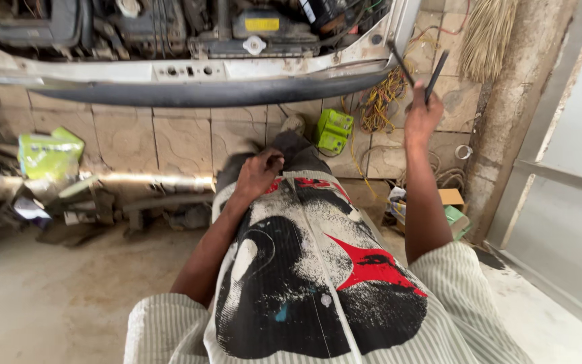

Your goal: The person uses a wrench to tighten bolts on the front frame of a car with the hood open. They work on the area near the battery and engine, moving the tool between different bolt locations.

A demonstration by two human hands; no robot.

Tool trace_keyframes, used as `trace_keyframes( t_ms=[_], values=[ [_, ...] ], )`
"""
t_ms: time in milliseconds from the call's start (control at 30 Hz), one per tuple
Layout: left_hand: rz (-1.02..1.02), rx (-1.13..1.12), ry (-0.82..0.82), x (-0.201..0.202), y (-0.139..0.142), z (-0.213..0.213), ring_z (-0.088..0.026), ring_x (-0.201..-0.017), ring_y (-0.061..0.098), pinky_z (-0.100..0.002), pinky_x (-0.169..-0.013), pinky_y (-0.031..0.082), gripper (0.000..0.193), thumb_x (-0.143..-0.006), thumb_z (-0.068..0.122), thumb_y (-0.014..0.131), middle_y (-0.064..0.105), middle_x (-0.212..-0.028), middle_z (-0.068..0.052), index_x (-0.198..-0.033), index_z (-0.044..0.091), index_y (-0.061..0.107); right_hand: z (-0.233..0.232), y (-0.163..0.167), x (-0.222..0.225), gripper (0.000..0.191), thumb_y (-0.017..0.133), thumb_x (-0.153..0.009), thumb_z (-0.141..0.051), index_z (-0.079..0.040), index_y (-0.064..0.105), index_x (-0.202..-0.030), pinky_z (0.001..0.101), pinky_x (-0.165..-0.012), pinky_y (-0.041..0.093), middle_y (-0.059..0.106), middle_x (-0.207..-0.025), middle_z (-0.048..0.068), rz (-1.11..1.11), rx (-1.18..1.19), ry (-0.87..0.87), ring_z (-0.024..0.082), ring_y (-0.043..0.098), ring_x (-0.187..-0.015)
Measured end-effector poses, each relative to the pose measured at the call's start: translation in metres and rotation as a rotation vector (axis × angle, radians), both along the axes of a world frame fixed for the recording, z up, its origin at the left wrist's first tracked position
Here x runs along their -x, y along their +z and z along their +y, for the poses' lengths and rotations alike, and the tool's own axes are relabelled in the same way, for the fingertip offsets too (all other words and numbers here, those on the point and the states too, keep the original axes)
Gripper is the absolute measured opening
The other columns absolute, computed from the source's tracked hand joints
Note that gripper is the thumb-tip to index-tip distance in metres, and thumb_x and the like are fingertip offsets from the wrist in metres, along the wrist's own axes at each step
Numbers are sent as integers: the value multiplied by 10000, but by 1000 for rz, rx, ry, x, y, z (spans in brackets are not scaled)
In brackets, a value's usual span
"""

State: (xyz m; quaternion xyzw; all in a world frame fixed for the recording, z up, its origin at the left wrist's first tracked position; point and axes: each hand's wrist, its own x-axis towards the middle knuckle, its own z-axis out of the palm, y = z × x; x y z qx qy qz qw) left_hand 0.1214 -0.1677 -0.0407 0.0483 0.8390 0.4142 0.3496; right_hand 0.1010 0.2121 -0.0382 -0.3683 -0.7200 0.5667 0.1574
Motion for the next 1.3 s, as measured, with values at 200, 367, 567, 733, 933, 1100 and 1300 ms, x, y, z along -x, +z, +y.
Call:
trace_keyframes(
  t_ms=[200, 367, 567, 733, 933, 1100, 1300],
  values=[
    [-31, 37, -47, 9, 10, -17, -270, -776, 765, -408, -735, 586, 272, -979, 237, 623, 779, -955, -137, -1186, 82, 706, -42, -4, -81, 440, 717, -1013, -422, -132, 572, -716, 269, -464, 300, 478, -595, -77, -232, 16, -18, 56, 407, -513],
    [104, -58, -24, -4, 8, -33, -309, -869, 753, -424, -790, 577, 259, -956, 232, 659, 775, -963, -164, -1147, 68, 716, -91, -22, -164, 320, 659, -975, -412, -113, 655, -859, 290, -453, 356, 554, -629, 0, -488, 198, 7, 90, 467, -503],
    [53, -47, -80, -43, -4, -61, -332, -848, 751, -433, -789, 569, 296, -950, 261, 667, 765, -978, -170, -1176, 75, 706, -131, -31, -279, 311, 656, -987, -382, -85, 681, -901, 312, -454, 347, 550, -628, 14, -767, 191, 93, 115, 453, -495],
    [-18, -17, -188, -73, -22, -78, -310, -879, 764, -423, -799, 580, 291, -976, 276, 653, 762, -1000, -183, -1189, 85, 711, -134, -23, -338, 296, 662, -1004, -359, -81, 687, -905, 298, -464, 348, 553, -633, 3, -812, 130, 73, 103, 453, -508],
    [65, -119, -156, -98, -39, -70, -327, -912, 745, -432, -798, 581, 265, -957, 251, 676, 760, -1003, -187, -1142, 68, 723, -111, -16, -370, 281, 668, -1024, -332, -76, 694, -910, 281, -477, 349, 556, -640, -11, -660, 116, -102, 89, 454, -525],
    [2, -116, -124, -108, -43, -49, -301, -854, 766, -402, -771, 587, 276, -932, 269, 680, 768, -952, -149, -1129, 77, 709, -72, 3, -372, 235, 670, -1011, -292, -88, 696, -896, 272, -454, 320, 538, -630, -26, -356, 318, -432, 89, 441, -495],
    [26, -74, -202, -97, -42, 3, -286, -858, 761, -399, -778, 586, 269, -926, 262, 673, 766, -946, -151, -1127, 90, 720, 9, 5, -357, 308, 619, -1049, -309, -139, 563, -799, 271, -385, 230, 441, -582, -51, -229, 421, -523, 72, 335, -419]
  ],
)
